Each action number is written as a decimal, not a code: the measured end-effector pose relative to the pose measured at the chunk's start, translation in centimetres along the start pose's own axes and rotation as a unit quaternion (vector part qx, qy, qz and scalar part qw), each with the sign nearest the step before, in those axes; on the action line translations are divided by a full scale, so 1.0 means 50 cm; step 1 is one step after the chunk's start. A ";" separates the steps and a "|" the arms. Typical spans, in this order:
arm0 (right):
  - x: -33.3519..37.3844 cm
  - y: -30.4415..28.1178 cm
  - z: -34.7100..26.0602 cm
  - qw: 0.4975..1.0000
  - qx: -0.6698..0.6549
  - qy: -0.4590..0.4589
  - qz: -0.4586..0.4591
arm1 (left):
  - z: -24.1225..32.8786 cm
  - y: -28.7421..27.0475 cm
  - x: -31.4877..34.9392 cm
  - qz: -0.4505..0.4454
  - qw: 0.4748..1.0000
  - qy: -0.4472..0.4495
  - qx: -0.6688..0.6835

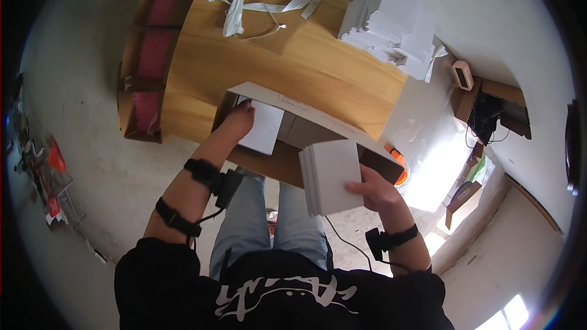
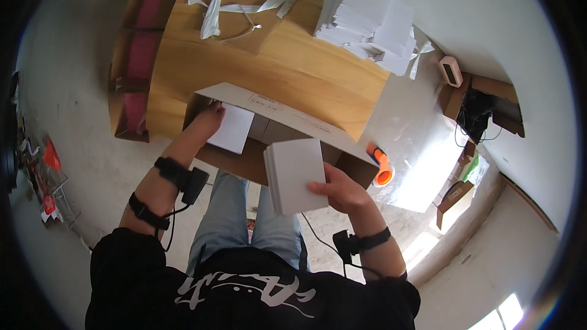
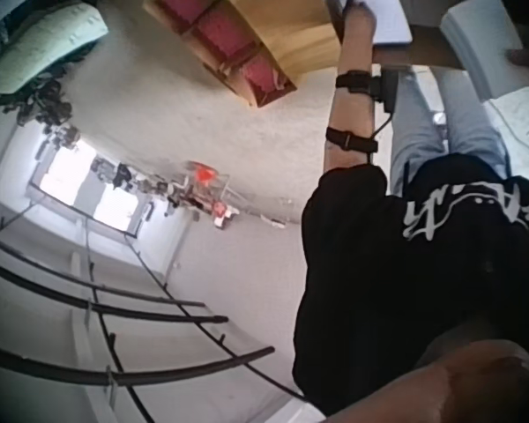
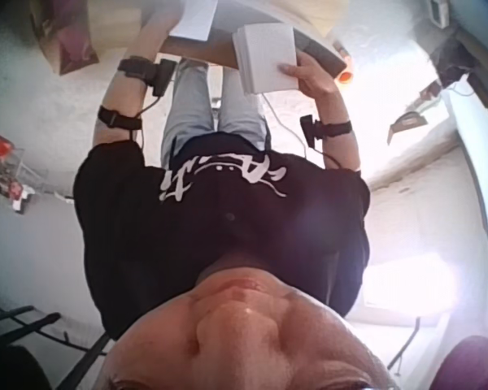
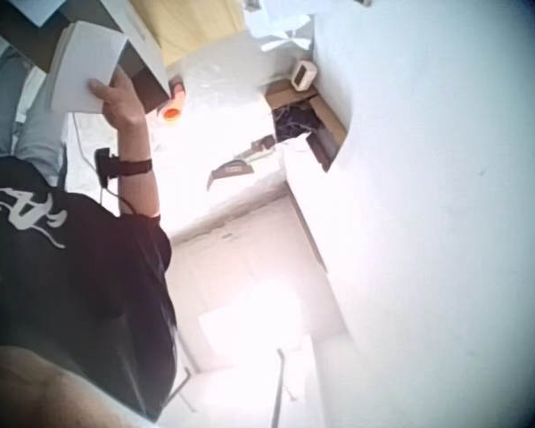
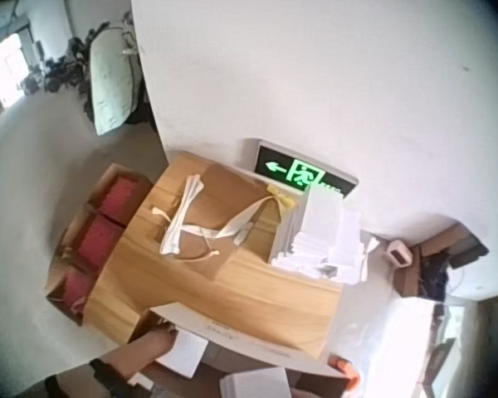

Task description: The person is packing small white boxes into a larger cardboard box on a wooden table, then gathering packaging remnants and walking through a warehouse area.

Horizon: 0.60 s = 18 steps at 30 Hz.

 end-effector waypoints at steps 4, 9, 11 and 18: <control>-0.064 0.014 0.032 0.996 -0.060 0.064 0.029 | -0.002 0.026 -0.032 0.003 0.995 0.000 -0.099; -0.154 0.025 0.042 0.984 -0.134 0.107 0.049 | -0.020 0.032 -0.040 0.010 0.988 0.006 -0.156; -0.184 0.027 0.042 0.979 -0.159 0.113 0.057 | -0.006 0.002 0.000 0.112 0.993 0.034 -0.026; -0.263 0.020 0.063 0.991 -0.070 0.090 0.067 | 0.063 -0.029 0.134 0.021 0.981 0.178 -0.077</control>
Point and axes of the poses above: each hand's wrist, its own x-axis away from the middle knuckle, its own y-axis out of the palm, z = x × y, the point moved 8 cm from there along -x, towards the middle knuckle, and after that the axes turned 7 degrees about z, right-handed, at the moved point
